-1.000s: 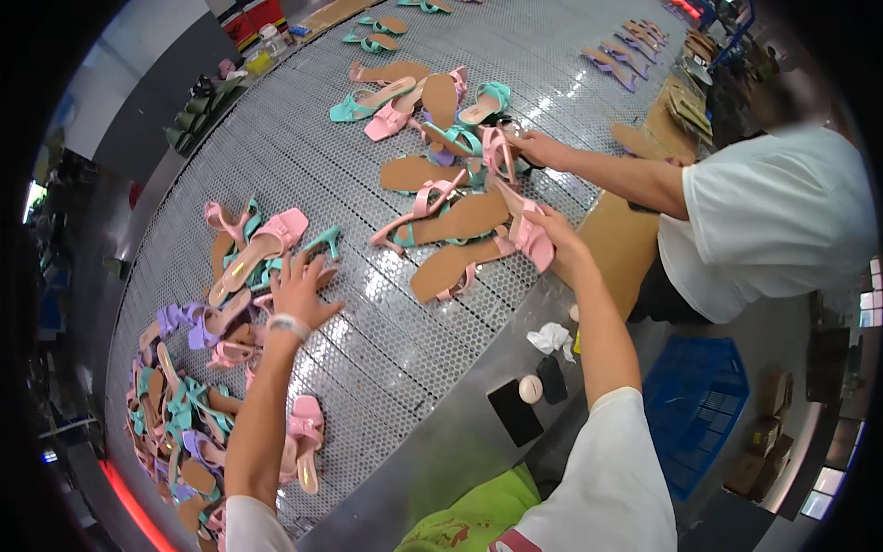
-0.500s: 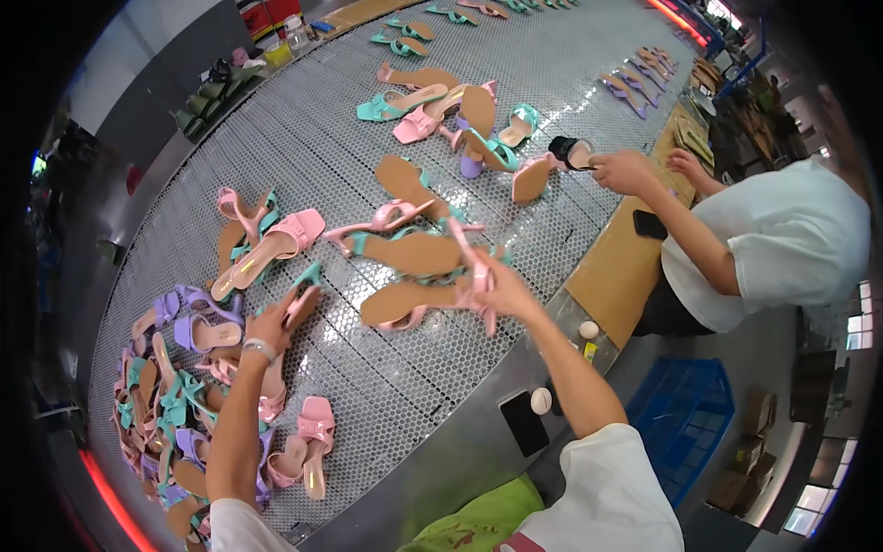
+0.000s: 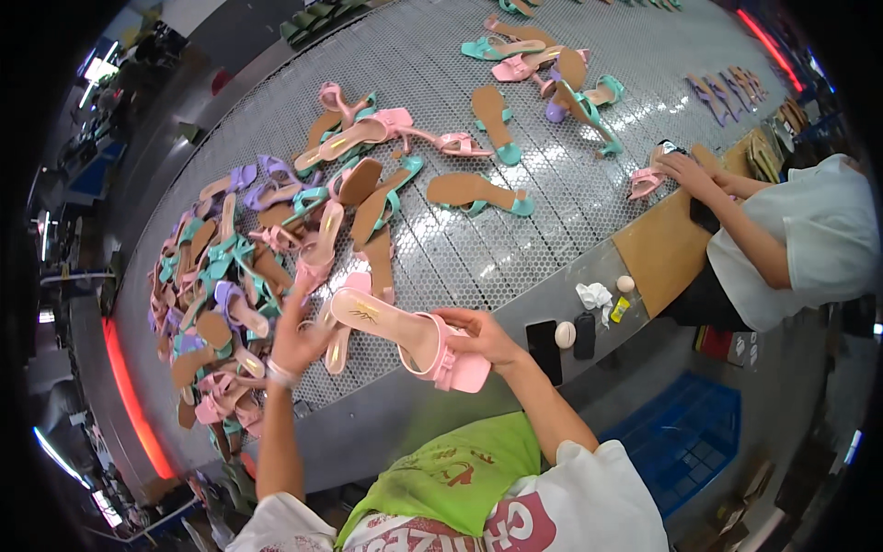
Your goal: The person empties a blue basket of pastel-colored sandals onto a perforated metal table. They then pick up individual sandals, inspect them, and place them into a green bag. Another person is visible in the background performing similar sorting actions.
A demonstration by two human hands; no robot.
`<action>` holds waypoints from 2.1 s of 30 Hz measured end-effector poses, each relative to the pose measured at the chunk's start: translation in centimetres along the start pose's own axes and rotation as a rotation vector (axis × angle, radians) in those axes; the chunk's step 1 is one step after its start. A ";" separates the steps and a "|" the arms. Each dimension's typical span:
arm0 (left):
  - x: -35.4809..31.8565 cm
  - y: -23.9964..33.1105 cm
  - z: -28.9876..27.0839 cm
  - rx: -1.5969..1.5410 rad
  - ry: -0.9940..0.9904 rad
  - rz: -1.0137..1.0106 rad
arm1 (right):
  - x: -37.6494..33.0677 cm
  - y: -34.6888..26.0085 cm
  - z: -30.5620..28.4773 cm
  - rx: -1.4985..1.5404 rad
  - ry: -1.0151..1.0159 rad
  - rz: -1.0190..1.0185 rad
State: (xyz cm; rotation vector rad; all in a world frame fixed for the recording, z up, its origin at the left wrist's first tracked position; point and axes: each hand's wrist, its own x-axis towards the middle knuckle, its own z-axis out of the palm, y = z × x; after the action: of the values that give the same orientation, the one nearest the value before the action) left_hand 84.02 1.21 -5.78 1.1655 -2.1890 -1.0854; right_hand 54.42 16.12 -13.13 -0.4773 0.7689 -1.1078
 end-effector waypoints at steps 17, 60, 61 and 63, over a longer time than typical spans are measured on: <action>-23.8 -0.5 5.8 -1.119 -0.209 -0.450 | -9.5 5.1 9.1 0.606 0.037 -0.059; -9.4 -7.2 3.6 -0.078 0.296 -0.557 | 19.1 -12.0 -22.1 -1.338 1.056 -0.355; -9.6 -7.3 3.8 -0.092 0.295 -0.560 | 20.2 -12.6 -22.2 -1.338 1.060 -0.357; -9.7 -7.4 4.2 -0.110 0.307 -0.554 | 22.6 -13.9 -22.9 -1.023 1.053 -0.151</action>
State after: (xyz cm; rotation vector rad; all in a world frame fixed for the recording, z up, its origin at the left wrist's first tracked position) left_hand 90.24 8.60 -14.32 1.8100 -1.5900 -1.1205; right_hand 33.95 -9.43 -25.61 -0.8011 2.2976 -1.0015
